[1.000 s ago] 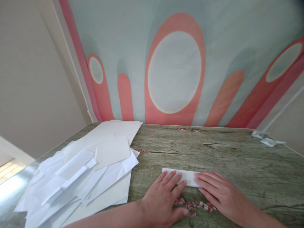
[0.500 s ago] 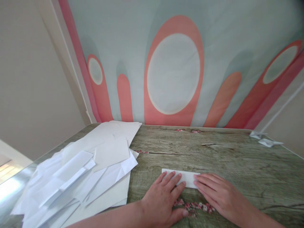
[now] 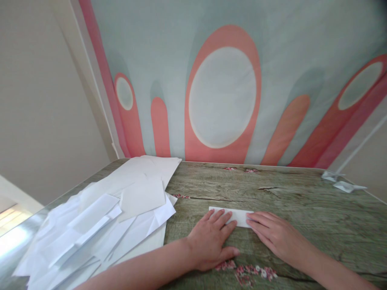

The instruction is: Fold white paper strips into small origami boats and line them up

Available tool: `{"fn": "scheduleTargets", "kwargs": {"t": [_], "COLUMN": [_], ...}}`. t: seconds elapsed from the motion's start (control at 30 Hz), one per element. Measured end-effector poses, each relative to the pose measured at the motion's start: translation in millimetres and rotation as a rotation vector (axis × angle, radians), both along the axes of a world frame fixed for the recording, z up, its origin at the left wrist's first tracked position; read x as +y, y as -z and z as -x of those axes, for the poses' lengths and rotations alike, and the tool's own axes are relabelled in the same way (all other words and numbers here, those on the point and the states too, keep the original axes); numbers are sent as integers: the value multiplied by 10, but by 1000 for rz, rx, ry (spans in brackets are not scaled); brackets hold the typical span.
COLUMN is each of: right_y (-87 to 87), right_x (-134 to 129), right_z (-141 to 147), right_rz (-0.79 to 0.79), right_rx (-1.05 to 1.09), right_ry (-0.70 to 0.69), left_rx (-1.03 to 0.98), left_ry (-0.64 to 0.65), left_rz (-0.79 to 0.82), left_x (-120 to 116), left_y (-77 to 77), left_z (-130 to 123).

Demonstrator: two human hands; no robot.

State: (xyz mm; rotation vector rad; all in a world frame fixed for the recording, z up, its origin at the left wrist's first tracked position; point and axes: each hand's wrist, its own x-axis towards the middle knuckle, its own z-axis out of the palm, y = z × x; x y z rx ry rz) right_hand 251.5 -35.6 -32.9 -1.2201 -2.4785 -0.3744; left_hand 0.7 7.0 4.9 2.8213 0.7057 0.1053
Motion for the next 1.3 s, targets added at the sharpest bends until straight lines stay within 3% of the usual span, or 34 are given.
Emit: {"fn": "scheduleTargets", "kwargs": {"t": [0.33, 0.77, 1.3], "right_y": [68, -22, -134], "right_x": [22, -38, -43], "right_z": [7, 281, 343], "right_rz": [-49, 53, 86], "right_rx": [18, 60, -40], "right_ry": [28, 8, 14], "left_rx": [-35, -28, -9], "left_ry": [-30, -37, -31], "left_rz": [-4, -38, -56], "left_x": [23, 12, 13], "left_y": [22, 27, 16], "left_z": [-10, -10, -21]}}
